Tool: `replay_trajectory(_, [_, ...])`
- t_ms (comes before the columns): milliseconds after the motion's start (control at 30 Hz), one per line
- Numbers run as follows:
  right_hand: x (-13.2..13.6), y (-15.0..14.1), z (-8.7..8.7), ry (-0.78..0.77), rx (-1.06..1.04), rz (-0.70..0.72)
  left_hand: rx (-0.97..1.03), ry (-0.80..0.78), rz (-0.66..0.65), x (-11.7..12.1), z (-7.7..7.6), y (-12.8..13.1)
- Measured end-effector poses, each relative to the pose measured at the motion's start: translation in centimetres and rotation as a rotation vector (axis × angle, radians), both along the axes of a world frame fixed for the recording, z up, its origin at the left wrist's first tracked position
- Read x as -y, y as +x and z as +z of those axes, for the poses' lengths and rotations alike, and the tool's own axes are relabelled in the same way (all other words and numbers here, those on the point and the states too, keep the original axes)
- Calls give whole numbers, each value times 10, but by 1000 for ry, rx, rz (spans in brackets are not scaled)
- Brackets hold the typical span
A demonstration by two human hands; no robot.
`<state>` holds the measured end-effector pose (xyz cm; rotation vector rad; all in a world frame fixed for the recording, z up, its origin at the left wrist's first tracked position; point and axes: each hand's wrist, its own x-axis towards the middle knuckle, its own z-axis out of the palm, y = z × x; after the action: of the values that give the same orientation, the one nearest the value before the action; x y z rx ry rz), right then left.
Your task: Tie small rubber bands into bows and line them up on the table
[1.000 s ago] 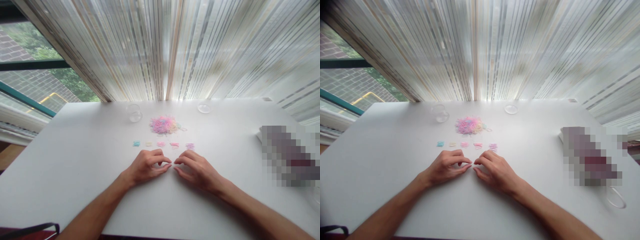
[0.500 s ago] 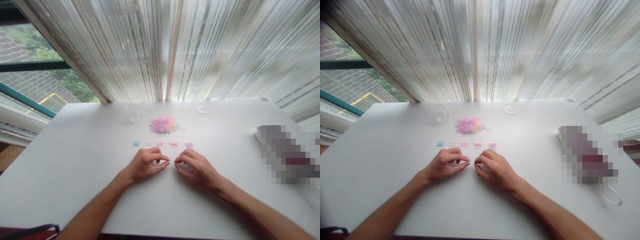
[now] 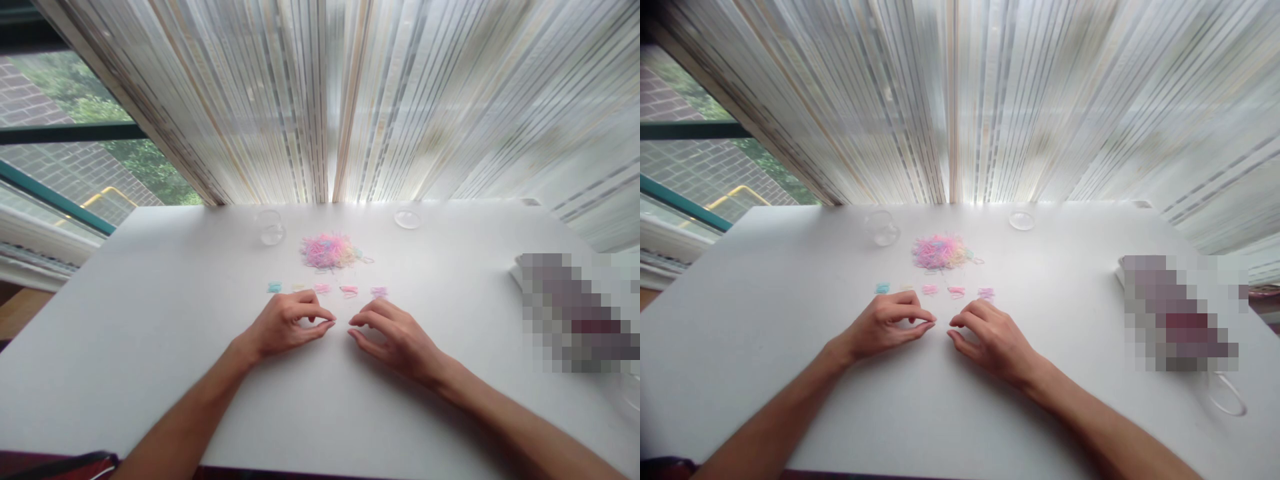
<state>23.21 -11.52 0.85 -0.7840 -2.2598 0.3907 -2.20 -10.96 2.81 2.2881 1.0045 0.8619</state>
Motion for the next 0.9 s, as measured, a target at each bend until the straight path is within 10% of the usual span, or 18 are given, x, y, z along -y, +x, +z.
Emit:
replay_trajectory(300, [1, 1, 0, -68, 69, 41, -45, -136, 447, -22, 21, -87])
replay_trajectory(900, [0, 3, 6, -188, 152, 137, -241, -466, 469, -26, 11, -106])
